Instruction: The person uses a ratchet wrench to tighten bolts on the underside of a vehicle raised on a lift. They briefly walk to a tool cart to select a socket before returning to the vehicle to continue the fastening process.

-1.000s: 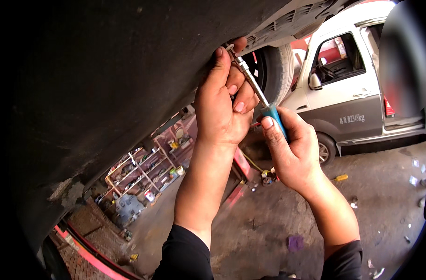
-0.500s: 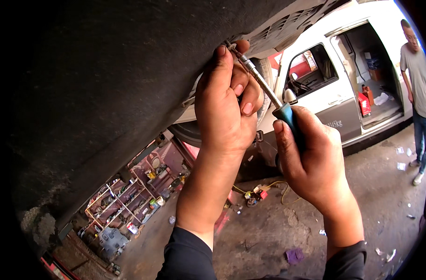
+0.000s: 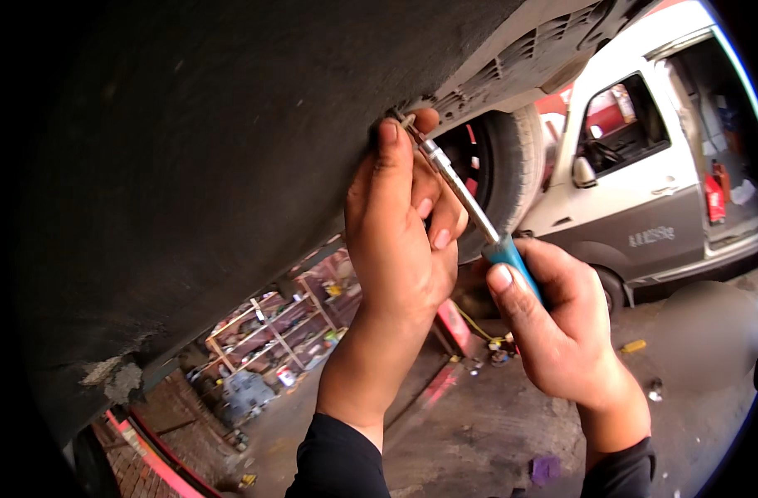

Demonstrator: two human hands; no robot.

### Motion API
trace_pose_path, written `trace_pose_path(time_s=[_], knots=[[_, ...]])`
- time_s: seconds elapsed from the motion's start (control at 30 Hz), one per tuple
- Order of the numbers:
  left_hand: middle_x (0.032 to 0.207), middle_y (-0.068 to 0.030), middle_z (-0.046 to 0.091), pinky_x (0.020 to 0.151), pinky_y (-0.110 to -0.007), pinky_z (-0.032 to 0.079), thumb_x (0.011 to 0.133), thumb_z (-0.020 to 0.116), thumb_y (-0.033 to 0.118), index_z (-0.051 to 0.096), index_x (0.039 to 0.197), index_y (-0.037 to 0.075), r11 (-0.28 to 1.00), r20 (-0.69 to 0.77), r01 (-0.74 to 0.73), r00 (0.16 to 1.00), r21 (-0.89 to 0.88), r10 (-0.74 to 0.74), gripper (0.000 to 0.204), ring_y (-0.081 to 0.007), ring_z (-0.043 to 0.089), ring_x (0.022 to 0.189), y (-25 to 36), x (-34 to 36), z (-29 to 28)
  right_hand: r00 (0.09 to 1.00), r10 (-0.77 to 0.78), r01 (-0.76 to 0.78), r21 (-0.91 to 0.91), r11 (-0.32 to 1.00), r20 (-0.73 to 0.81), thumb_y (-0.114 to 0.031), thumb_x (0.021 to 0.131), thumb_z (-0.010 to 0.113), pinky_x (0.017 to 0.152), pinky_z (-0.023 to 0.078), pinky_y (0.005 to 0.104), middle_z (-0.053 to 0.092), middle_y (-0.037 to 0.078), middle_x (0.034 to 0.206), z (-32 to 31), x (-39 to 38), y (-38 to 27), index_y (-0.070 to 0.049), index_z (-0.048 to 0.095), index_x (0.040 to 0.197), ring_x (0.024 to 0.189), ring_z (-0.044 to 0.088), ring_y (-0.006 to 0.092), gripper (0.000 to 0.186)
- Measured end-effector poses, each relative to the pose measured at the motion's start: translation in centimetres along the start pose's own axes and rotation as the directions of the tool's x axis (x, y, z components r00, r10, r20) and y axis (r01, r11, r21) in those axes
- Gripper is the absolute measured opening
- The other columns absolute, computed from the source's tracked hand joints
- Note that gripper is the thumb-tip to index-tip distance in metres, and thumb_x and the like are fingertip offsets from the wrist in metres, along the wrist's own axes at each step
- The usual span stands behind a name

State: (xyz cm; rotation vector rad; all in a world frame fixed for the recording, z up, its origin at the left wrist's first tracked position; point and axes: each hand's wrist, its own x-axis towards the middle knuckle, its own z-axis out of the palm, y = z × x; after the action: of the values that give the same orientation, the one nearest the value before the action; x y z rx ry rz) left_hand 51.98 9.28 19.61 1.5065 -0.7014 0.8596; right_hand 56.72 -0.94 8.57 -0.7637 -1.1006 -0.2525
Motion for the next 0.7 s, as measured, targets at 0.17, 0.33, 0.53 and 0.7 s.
trace_pose_path(time_s=[0.17,0.33,0.53,0.7], knots=[[0.055,0.0064,0.031,0.038,-0.021,0.025,0.106,0.042,0.036,0.059,0.115,0.001,0.972,-0.031,-0.045,0.998,0.229,0.054,0.040,-0.0055,0.029,0.039,0.2,-1.2,-1.1,0.996,-0.031,0.018,0.149,0.989,0.088,-0.010,0.091,0.064,0.050,0.045,0.0333,0.057,0.011,0.061,-0.1,0.1,2.6,0.002,0.061,0.091,0.051,0.058,0.0223,0.013],[0.055,0.0058,0.033,0.039,-0.023,0.027,0.107,0.035,0.036,0.055,0.120,0.003,0.939,0.011,-0.090,0.996,0.332,0.092,0.040,-0.0068,0.031,0.039,0.2,-1.1,-1.3,0.970,-0.231,0.216,0.168,0.962,0.077,-0.008,0.090,0.065,0.050,0.047,0.0325,0.059,0.013,0.064,-0.3,1.1,4.7,0.003,0.061,0.098,0.051,0.059,0.0249,0.015],[0.056,0.0055,0.035,0.040,-0.024,0.027,0.108,0.033,0.036,0.053,0.122,0.004,0.888,0.008,-0.110,0.993,0.446,0.119,0.041,-0.0070,0.031,0.040,0.7,-1.5,-1.7,0.948,-0.316,0.294,0.267,0.918,0.043,-0.007,0.090,0.066,0.048,0.047,0.0332,0.058,0.013,0.064,1.0,1.5,6.6,0.004,0.059,0.101,0.050,0.060,0.0254,0.017],[0.056,0.0059,0.034,0.040,-0.024,0.026,0.108,0.033,0.037,0.054,0.121,0.004,0.885,-0.001,-0.118,0.991,0.450,0.132,0.041,-0.0068,0.030,0.040,0.8,-1.0,-0.8,0.937,-0.348,0.325,0.293,0.899,0.031,-0.006,0.090,0.065,0.047,0.046,0.0332,0.058,0.013,0.064,1.3,2.3,6.7,0.004,0.058,0.100,0.048,0.059,0.0262,0.015]])
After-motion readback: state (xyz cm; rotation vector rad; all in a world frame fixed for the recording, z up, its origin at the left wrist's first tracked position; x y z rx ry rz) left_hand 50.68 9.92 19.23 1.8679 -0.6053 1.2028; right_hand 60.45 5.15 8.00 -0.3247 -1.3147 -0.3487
